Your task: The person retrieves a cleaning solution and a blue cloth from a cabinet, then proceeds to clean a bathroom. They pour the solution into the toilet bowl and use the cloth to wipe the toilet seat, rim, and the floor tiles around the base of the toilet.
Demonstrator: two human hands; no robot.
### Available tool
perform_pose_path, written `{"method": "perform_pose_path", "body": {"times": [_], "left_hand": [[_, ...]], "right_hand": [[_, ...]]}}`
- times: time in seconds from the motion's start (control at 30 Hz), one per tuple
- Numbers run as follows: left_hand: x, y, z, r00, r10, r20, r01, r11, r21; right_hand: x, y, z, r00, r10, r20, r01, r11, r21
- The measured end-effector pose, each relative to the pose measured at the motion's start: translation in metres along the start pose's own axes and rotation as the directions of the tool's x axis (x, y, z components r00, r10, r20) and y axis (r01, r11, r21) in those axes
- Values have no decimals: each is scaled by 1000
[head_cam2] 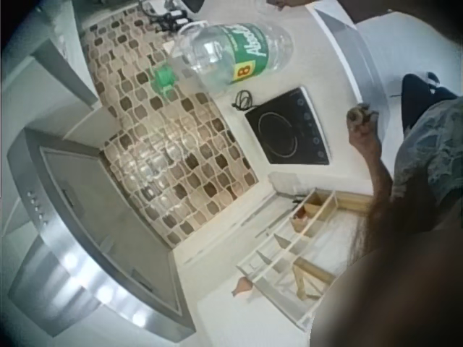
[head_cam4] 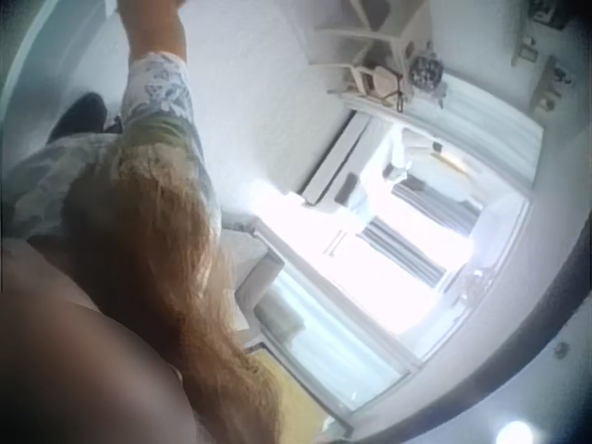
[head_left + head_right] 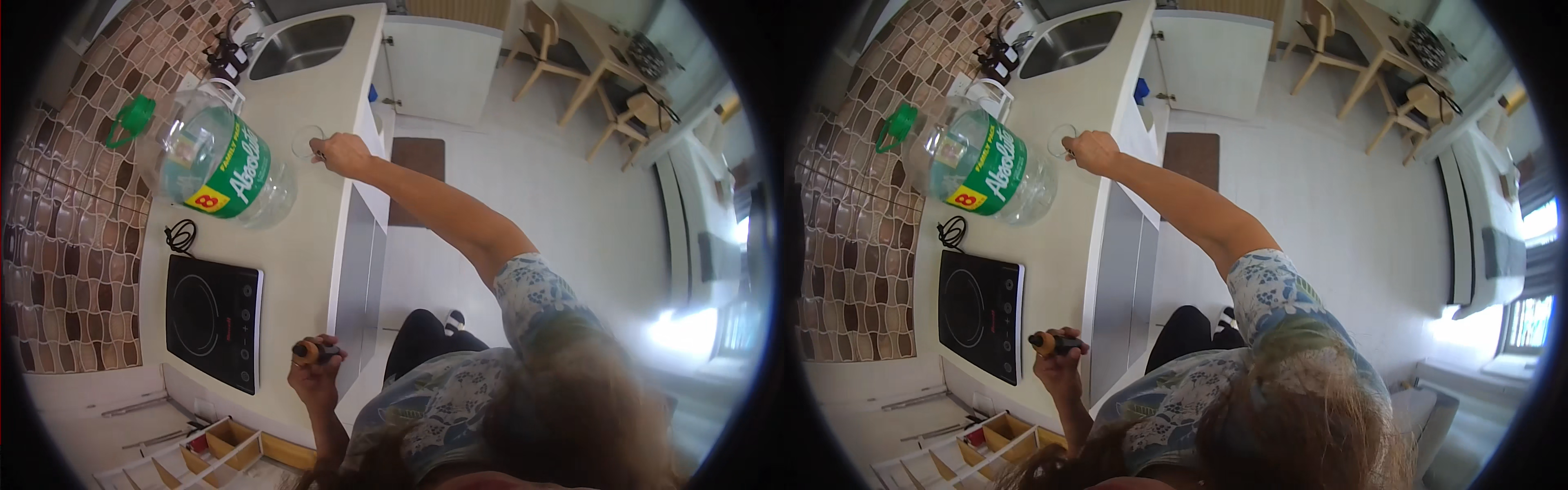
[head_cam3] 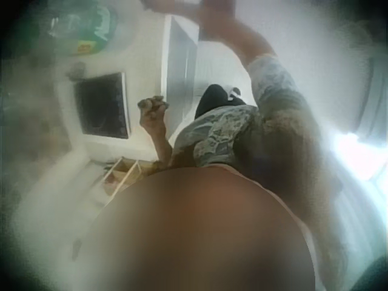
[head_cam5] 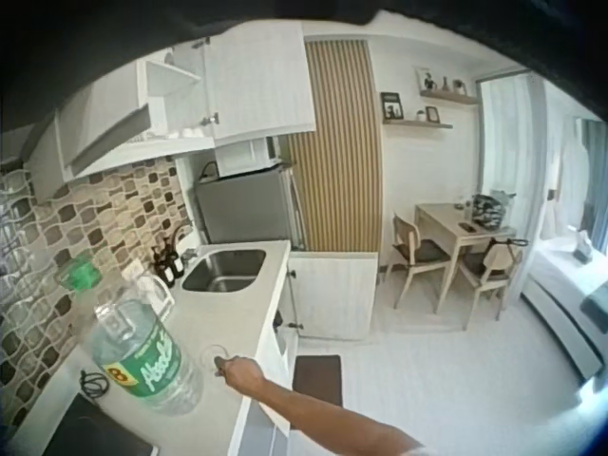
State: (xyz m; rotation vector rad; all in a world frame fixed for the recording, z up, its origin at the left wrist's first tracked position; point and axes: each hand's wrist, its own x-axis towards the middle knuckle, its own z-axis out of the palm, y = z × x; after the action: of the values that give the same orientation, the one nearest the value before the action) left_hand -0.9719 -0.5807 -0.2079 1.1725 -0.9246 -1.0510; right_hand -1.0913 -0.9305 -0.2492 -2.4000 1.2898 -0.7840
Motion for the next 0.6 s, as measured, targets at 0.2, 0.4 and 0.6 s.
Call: {"method": "perform_pose_path", "body": {"times": [0.2,0.4,0.6], "left_hand": [[43,-25,48,987,32,-160,-31,999,6],[143,-23,98,982,102,-161,-99,995,27],[245,-18,131,990,98,-99,-84,987,135]], "right_hand": [[63,18,38,986,-131,104,121,988,93],[102,30,56,969,-174,174,131,963,235],[100,65,-52,899,-164,406,-242,587,773]]}}
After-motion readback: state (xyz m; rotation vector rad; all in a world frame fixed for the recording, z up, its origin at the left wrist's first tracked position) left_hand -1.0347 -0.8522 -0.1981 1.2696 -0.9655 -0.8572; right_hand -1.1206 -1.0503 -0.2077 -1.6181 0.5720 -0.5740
